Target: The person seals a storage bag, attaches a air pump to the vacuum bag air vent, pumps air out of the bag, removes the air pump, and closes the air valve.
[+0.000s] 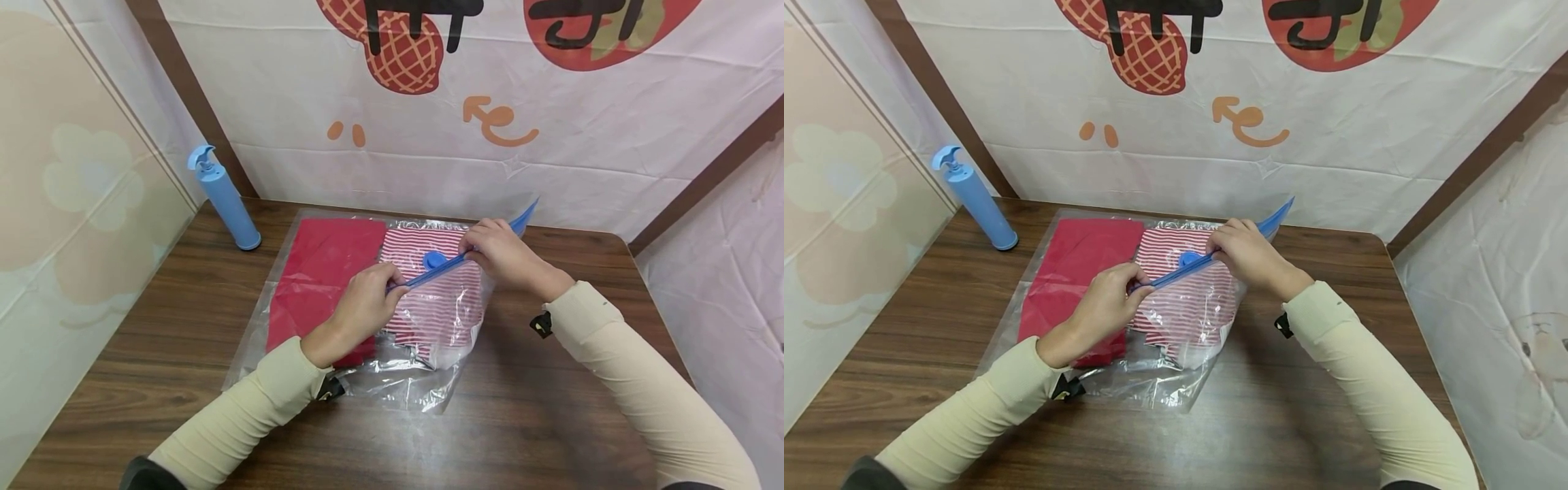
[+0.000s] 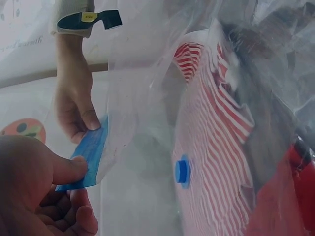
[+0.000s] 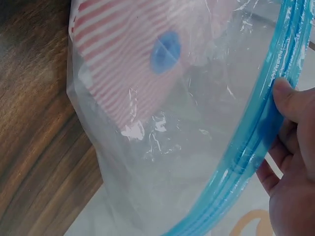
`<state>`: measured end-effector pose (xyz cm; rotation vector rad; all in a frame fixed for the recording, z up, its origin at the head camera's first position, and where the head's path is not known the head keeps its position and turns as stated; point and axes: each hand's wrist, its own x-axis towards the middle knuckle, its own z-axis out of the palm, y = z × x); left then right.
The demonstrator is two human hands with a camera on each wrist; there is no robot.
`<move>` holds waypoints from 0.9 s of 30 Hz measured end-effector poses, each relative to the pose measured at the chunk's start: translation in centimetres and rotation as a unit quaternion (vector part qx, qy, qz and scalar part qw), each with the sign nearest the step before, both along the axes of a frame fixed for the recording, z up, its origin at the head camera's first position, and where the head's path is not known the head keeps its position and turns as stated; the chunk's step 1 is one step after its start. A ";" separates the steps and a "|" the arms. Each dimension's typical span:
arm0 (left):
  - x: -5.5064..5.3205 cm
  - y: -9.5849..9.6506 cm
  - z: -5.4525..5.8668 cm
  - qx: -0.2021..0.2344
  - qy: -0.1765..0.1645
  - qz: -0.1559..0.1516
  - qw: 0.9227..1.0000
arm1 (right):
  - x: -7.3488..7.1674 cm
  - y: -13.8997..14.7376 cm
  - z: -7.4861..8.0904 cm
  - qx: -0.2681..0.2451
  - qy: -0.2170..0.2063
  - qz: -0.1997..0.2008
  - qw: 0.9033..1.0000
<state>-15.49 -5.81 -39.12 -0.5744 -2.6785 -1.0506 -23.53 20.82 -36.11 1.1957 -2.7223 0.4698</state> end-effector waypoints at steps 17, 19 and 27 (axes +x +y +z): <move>0.1 0.0 0.1 0.001 -0.005 0.000 1.000 | -0.3 0.8 0.1 0.012 -0.001 -0.007 1.000; 0.1 0.0 0.1 0.000 -0.007 0.001 1.000 | -0.4 0.9 0.2 0.017 -0.005 -0.009 1.000; 0.3 -0.1 0.3 0.001 -0.012 0.004 1.000 | -0.4 1.0 -0.2 0.012 0.016 -0.007 1.000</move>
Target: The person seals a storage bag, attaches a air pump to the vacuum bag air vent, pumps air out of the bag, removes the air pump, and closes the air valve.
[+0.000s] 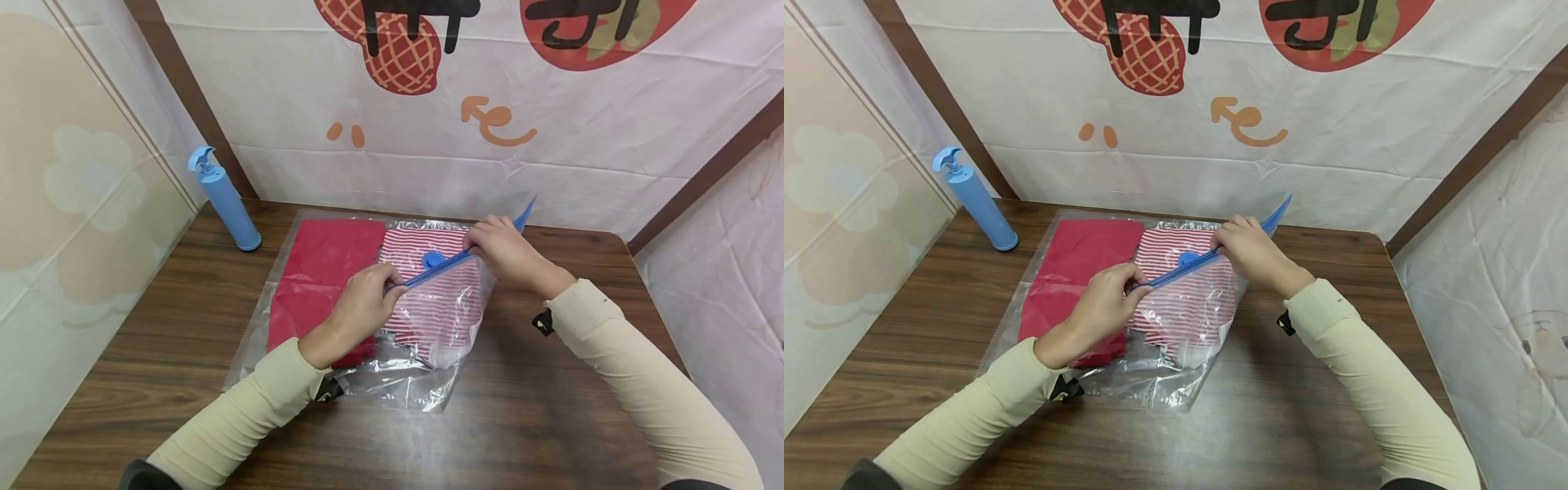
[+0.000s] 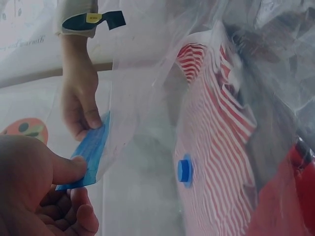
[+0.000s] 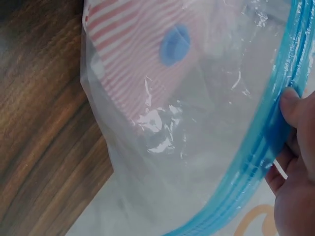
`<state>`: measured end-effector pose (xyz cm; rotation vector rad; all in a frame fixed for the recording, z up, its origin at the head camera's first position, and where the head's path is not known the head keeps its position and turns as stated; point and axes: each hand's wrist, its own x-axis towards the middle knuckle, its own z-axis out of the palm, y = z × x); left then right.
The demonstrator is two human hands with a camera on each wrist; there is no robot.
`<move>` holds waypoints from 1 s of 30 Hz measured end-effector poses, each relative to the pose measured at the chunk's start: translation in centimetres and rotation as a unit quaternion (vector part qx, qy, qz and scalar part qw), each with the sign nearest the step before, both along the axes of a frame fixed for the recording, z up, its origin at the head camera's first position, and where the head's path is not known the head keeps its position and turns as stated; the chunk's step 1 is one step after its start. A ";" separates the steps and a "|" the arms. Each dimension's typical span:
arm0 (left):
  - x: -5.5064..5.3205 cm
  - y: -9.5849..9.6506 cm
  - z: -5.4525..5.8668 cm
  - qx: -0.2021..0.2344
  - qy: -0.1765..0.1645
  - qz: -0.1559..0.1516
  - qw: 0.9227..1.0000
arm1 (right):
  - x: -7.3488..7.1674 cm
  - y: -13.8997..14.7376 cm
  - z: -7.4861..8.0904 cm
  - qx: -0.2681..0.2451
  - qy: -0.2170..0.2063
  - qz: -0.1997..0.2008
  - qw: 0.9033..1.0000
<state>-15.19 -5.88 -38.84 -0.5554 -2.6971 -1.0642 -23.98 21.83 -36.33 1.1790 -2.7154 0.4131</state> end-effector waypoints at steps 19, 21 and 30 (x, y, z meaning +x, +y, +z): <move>0.0 -0.2 -0.3 0.001 -0.004 0.003 1.000 | -0.4 0.7 -0.2 0.020 0.024 -0.006 0.999; 0.0 -0.2 -0.3 0.000 -0.006 0.004 1.000 | -0.3 0.7 -0.4 0.017 0.028 -0.006 0.999; 0.0 -0.2 -0.2 0.001 -0.005 0.002 1.000 | -0.6 1.2 -0.1 0.017 0.033 -0.005 0.999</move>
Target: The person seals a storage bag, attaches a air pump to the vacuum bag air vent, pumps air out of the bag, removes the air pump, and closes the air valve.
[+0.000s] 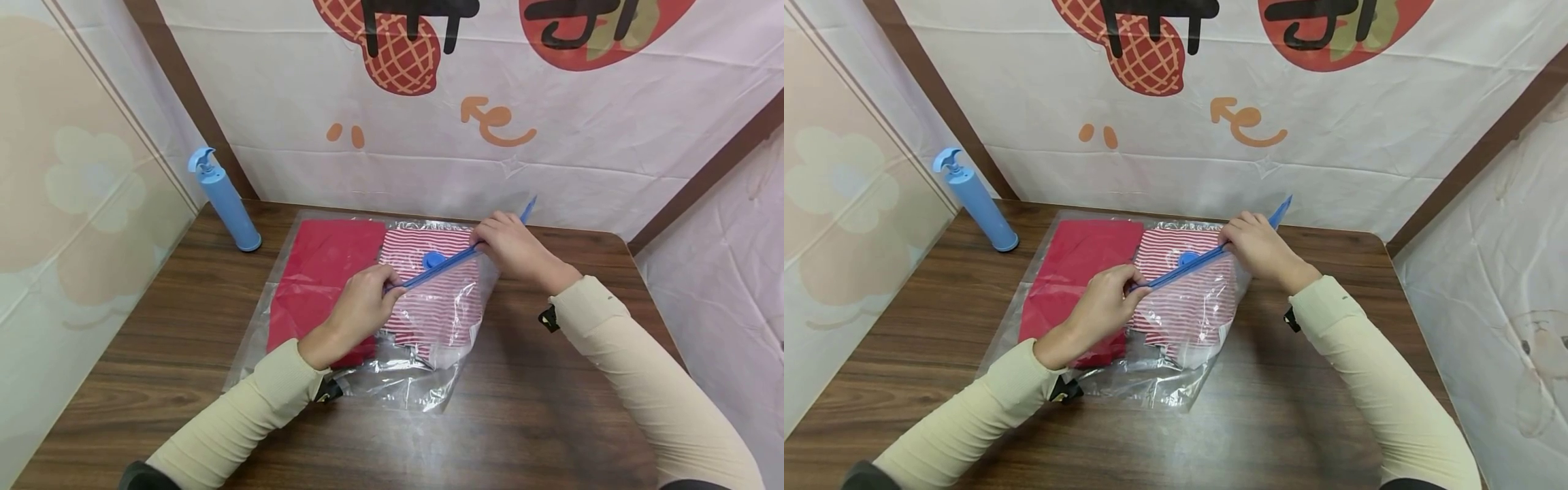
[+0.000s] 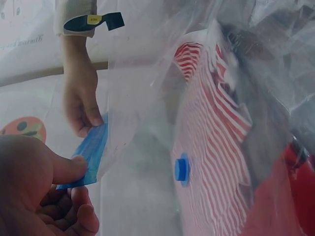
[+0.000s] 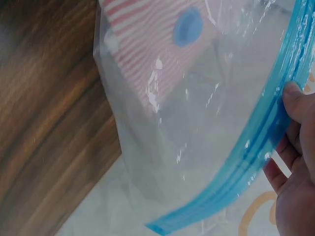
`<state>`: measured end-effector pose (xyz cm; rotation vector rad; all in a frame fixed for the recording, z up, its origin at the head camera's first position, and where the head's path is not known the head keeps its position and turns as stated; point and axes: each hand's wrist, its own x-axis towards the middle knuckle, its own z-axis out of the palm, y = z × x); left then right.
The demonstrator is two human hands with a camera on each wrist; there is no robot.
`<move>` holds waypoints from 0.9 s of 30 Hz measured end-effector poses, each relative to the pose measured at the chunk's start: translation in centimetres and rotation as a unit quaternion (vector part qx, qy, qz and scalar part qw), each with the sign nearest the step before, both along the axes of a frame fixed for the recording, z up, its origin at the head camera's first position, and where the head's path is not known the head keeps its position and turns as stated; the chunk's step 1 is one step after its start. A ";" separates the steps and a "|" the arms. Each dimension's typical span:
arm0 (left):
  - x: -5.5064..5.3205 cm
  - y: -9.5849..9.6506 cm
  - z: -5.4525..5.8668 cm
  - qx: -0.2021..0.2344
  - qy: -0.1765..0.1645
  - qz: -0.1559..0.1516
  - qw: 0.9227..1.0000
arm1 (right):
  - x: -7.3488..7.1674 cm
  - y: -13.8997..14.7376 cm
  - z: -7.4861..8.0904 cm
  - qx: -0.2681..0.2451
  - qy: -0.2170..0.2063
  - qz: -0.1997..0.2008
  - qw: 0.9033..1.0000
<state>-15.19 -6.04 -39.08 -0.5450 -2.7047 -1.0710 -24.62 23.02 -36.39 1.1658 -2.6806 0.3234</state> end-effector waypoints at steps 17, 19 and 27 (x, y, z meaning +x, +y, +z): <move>-0.1 0.1 -0.1 -0.004 0.006 0.001 1.000 | -0.6 0.7 -0.6 -0.015 0.017 -0.005 1.000; -0.1 0.1 -0.1 -0.003 0.004 0.001 1.000 | -0.6 0.7 -0.5 -0.015 0.020 -0.005 1.000; -0.1 0.0 -0.3 -0.002 -0.002 0.002 1.000 | -0.6 1.3 0.0 -0.002 0.005 -0.023 1.000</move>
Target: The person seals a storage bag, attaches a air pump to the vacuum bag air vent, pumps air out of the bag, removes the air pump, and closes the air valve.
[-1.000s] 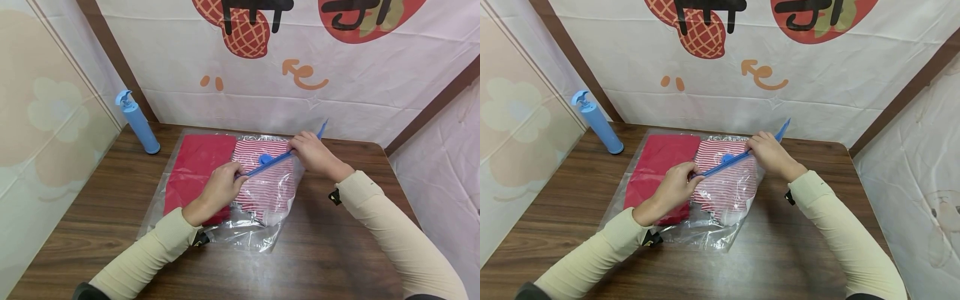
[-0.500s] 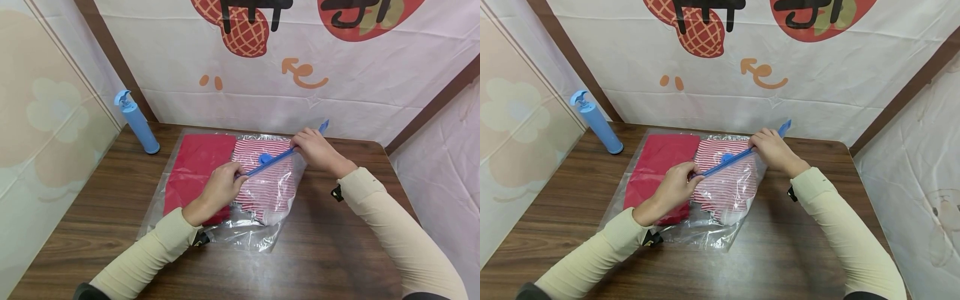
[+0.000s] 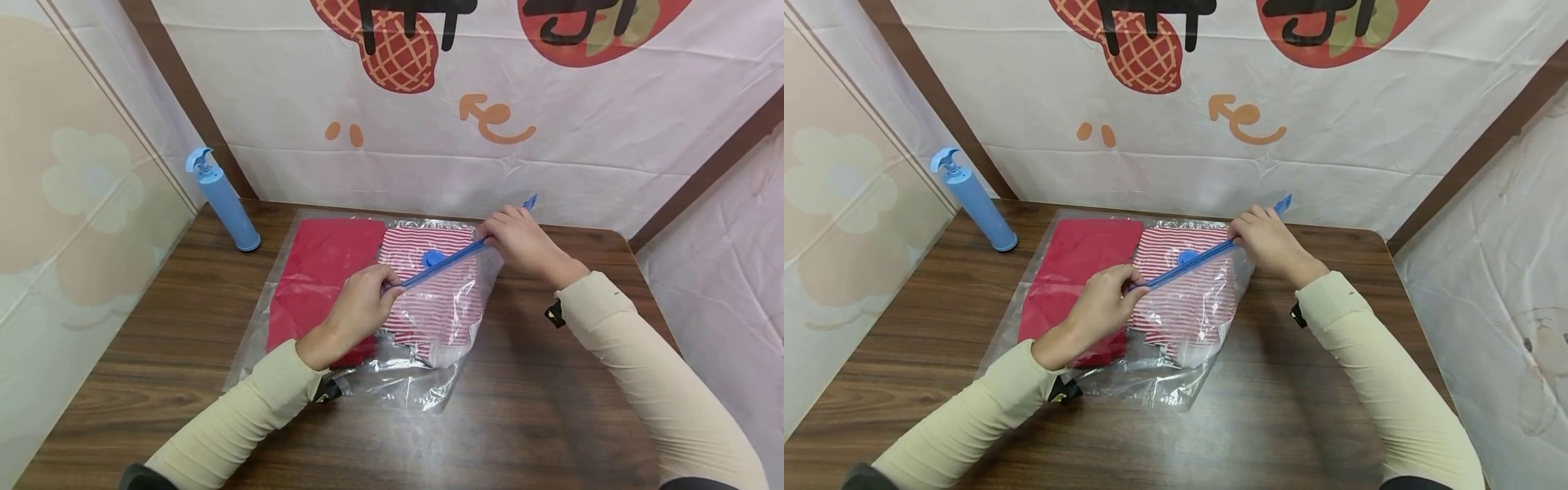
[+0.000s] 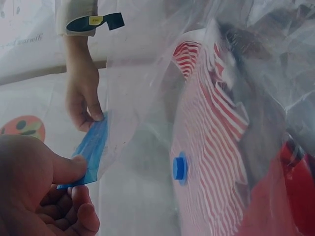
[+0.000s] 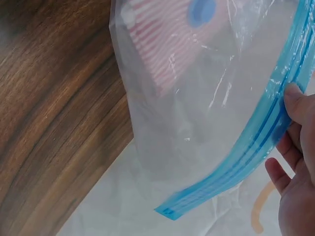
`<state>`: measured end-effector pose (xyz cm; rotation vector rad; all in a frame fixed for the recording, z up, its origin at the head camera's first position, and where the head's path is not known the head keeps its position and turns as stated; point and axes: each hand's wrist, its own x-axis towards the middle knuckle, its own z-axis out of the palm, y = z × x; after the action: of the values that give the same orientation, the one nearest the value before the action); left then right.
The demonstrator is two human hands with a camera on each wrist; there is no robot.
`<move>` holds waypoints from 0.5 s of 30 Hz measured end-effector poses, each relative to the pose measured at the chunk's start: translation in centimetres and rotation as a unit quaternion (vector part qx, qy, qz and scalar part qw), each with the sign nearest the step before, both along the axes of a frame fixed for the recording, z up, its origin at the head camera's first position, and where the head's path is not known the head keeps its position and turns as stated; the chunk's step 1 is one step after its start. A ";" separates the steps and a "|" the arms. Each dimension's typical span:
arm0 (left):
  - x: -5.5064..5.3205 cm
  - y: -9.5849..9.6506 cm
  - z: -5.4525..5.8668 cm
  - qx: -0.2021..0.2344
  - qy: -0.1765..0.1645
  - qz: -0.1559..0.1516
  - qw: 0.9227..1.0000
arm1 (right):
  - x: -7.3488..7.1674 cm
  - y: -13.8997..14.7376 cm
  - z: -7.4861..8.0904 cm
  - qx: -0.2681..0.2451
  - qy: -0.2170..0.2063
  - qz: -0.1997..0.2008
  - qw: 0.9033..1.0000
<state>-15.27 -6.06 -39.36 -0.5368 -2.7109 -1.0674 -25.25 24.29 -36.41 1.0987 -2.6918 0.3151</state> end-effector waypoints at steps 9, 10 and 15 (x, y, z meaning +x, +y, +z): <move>-0.1 -0.1 -0.3 0.002 0.004 -0.002 1.000 | -0.2 0.1 -0.8 -0.004 0.020 0.002 1.000; -0.1 -0.1 -0.3 0.002 0.005 -0.002 1.000 | -0.2 0.1 -0.8 -0.004 0.019 0.003 1.000; -0.1 -0.2 -0.4 0.002 0.003 -0.001 1.000 | -0.4 0.3 -0.3 0.014 0.013 -0.002 1.000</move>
<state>-15.41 -6.24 -39.72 -0.5400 -2.7026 -1.0699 -25.68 24.57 -36.72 1.0962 -2.6829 0.2620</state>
